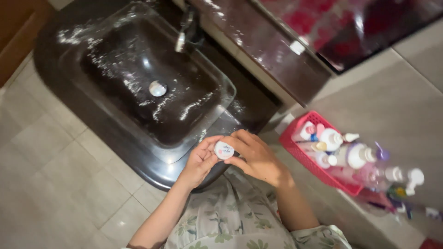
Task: The person picks up bottles of lotion and body wash from a sink and places them into a pink basket on a shelf, then moves a tube and toothbrushes to the same basket.
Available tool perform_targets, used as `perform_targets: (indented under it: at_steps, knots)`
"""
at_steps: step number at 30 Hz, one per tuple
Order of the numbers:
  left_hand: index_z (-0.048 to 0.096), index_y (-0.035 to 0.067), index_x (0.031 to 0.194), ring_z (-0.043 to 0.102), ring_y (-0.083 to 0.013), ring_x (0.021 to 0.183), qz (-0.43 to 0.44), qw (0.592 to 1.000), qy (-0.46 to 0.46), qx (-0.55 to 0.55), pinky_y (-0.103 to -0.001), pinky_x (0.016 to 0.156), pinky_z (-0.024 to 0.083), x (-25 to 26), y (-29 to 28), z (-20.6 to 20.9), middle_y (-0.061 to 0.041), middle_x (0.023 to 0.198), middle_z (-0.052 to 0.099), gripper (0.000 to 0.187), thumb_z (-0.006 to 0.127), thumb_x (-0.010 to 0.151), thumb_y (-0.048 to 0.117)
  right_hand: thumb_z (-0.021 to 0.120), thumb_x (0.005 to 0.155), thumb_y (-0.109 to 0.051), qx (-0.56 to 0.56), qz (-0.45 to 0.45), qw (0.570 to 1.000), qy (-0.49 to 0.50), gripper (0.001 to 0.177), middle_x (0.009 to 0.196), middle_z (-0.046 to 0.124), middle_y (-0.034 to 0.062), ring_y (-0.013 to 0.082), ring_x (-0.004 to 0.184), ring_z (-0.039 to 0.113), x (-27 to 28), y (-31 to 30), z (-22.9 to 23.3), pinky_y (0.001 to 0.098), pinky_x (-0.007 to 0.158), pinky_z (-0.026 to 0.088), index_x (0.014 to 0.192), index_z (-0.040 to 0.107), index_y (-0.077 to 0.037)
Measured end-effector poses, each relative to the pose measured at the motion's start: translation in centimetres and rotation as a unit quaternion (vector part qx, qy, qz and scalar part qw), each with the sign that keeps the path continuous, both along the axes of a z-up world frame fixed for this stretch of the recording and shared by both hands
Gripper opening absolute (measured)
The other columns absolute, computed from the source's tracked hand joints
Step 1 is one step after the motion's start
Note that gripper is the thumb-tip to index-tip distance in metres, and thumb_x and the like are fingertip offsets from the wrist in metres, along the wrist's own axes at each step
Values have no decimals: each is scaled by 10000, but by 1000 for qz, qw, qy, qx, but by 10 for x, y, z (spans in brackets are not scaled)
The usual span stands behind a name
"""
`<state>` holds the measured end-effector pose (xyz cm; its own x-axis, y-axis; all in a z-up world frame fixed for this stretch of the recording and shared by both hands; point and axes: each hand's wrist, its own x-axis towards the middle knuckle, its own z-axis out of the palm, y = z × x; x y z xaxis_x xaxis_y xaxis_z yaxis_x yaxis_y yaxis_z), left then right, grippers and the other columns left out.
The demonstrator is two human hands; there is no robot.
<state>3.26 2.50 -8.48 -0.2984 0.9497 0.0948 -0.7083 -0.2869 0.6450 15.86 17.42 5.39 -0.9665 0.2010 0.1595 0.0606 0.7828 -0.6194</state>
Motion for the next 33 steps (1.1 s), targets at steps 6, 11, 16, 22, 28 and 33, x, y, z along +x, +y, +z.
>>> perform_targets:
  at_steps: [6,11,16,22,28,33]
  knots:
    - [436,0,1486,579,-204,1315,-73,997,7,-28,-356,1120,455,8,8,0,-126,1429,593,546,644,982,17,814,814,-223,-18,-86,996,15,559,1151,602,139,350,1039,622,35,-9,-18,421,891,509,1318,613,-85]
    - [440,15,1481,595,-212,1293,-148,988,-5,-46,-378,1098,491,24,20,-6,-128,1396,609,537,631,980,-11,823,806,-250,36,-157,985,69,590,1259,603,170,374,1141,622,67,-20,-30,429,971,518,1332,622,-73]
    - [428,19,1505,607,-220,1252,-204,977,-24,-59,-379,1057,501,37,27,-10,-137,1346,630,551,640,997,1,823,793,-228,10,-199,979,52,555,1243,618,144,348,1103,639,91,-22,-32,416,950,526,1289,634,-64]
    - [416,27,1503,618,-223,1253,-237,970,-11,-46,-400,1050,518,59,53,-6,-132,1356,632,561,644,991,34,825,782,-208,4,-222,974,44,555,1235,610,136,344,1081,643,119,-9,-26,418,929,527,1274,625,-47]
    - [407,24,1509,621,-231,1257,-278,959,-19,-52,-410,1051,522,114,83,-9,-140,1363,630,566,640,993,44,818,782,-188,37,-257,963,72,567,1241,604,140,354,1079,650,177,3,-21,423,923,542,1291,614,-44]
    - [405,18,1524,616,-234,1258,-323,945,-32,-46,-410,1062,522,171,105,-13,-147,1350,632,565,635,1009,44,831,777,-178,27,-314,948,47,578,1202,614,124,347,1053,659,237,6,-20,426,901,544,1303,622,-64]
